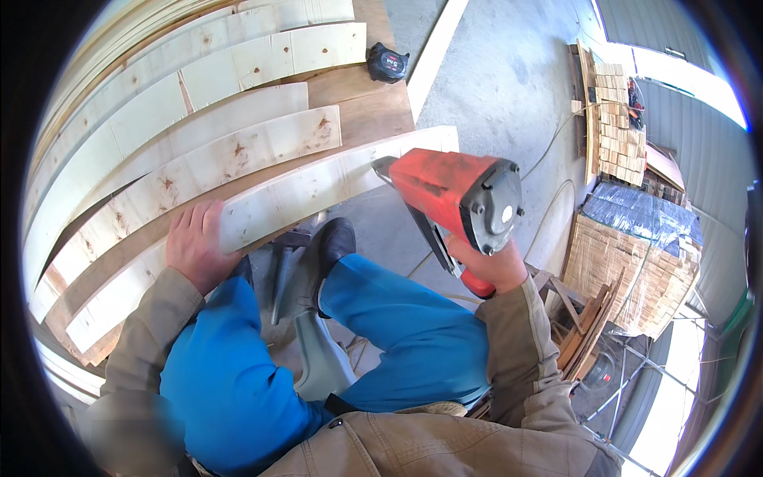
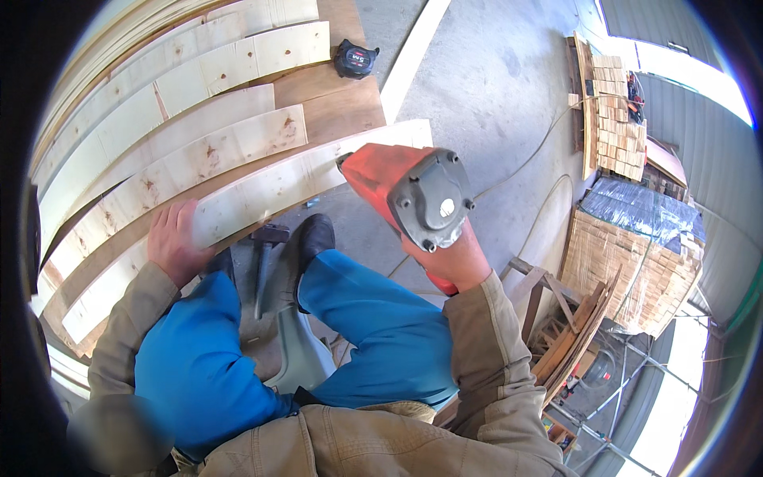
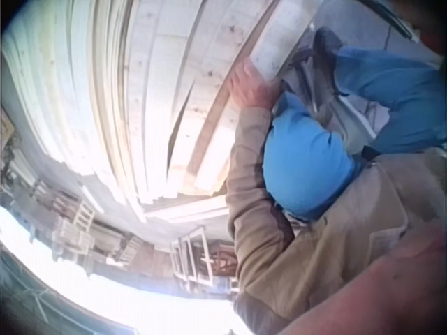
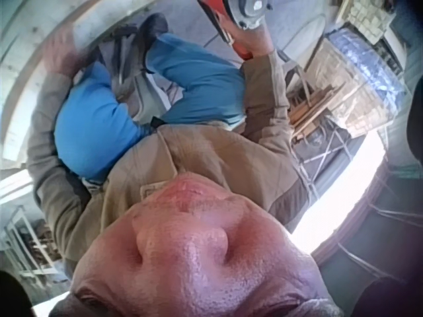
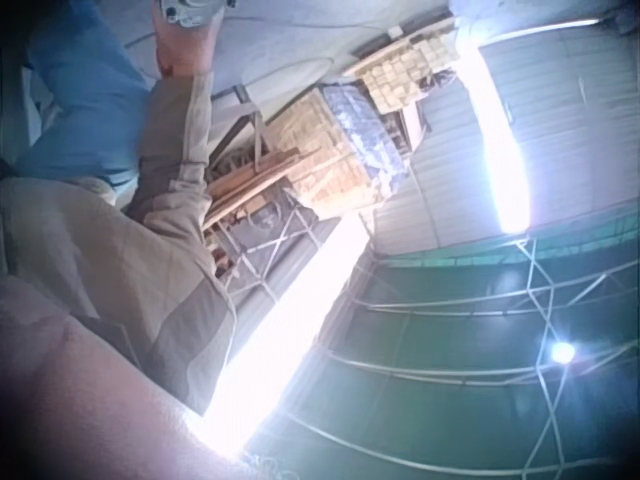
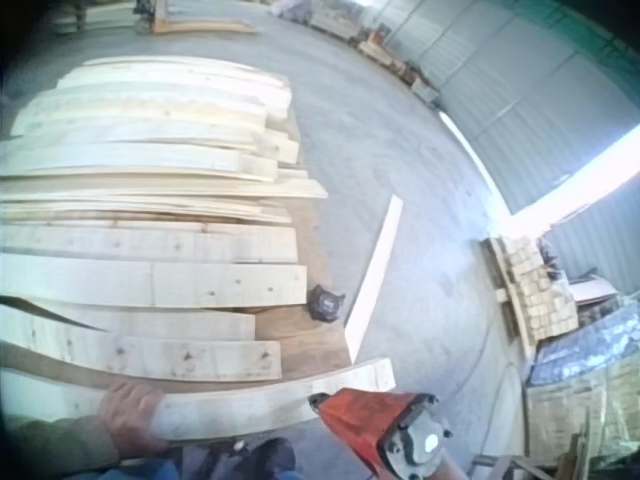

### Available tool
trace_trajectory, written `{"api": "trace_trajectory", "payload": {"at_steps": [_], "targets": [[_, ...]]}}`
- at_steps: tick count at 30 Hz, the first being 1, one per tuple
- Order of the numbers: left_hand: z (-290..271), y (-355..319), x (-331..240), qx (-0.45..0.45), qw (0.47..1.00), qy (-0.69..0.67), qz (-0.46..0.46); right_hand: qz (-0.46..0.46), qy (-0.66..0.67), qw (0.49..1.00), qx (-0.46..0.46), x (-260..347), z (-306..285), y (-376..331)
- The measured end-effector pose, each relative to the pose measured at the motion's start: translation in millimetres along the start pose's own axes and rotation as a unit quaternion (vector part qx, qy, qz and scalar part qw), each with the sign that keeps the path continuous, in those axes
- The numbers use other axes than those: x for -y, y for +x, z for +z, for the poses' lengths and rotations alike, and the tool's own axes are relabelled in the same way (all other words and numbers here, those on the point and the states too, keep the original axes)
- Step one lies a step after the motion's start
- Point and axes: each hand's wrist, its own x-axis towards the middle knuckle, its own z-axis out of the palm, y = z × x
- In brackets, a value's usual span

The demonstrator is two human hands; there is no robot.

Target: The person aligns and fastens thin wooden planks onto a curved wooden base using a red pneumatic nail gun. They repeatedly position each plank, drive nails along its length, and occasionally measure with a tape measure before continuing.

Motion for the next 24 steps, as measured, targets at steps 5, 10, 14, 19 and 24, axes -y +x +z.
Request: {"api": "trace_trajectory", "payload": {"at_steps": [5,10,14,19,24], "targets": [[0,0,0,-0.006,1.0,0.007,0.007,-0.02,-0.009,1.0,0.01,2,5,-9],[-4,1,-2,-0.013,1.0,0.009,0.015,-0.034,-0.024,0.999,0.019,5,5,-11],[-3,0,-1,0.001,1.0,0.006,0.0,0.013,0.006,1.0,0.027,9,3,-13],[-1,0,-1,0.005,1.0,-0.001,-0.006,0.0,-0.011,1.0,0.028,5,-1,-14],[-5,1,-1,0.003,1.0,0.007,0.003,0.08,0.047,0.996,-0.011,15,-9,-24]]}}
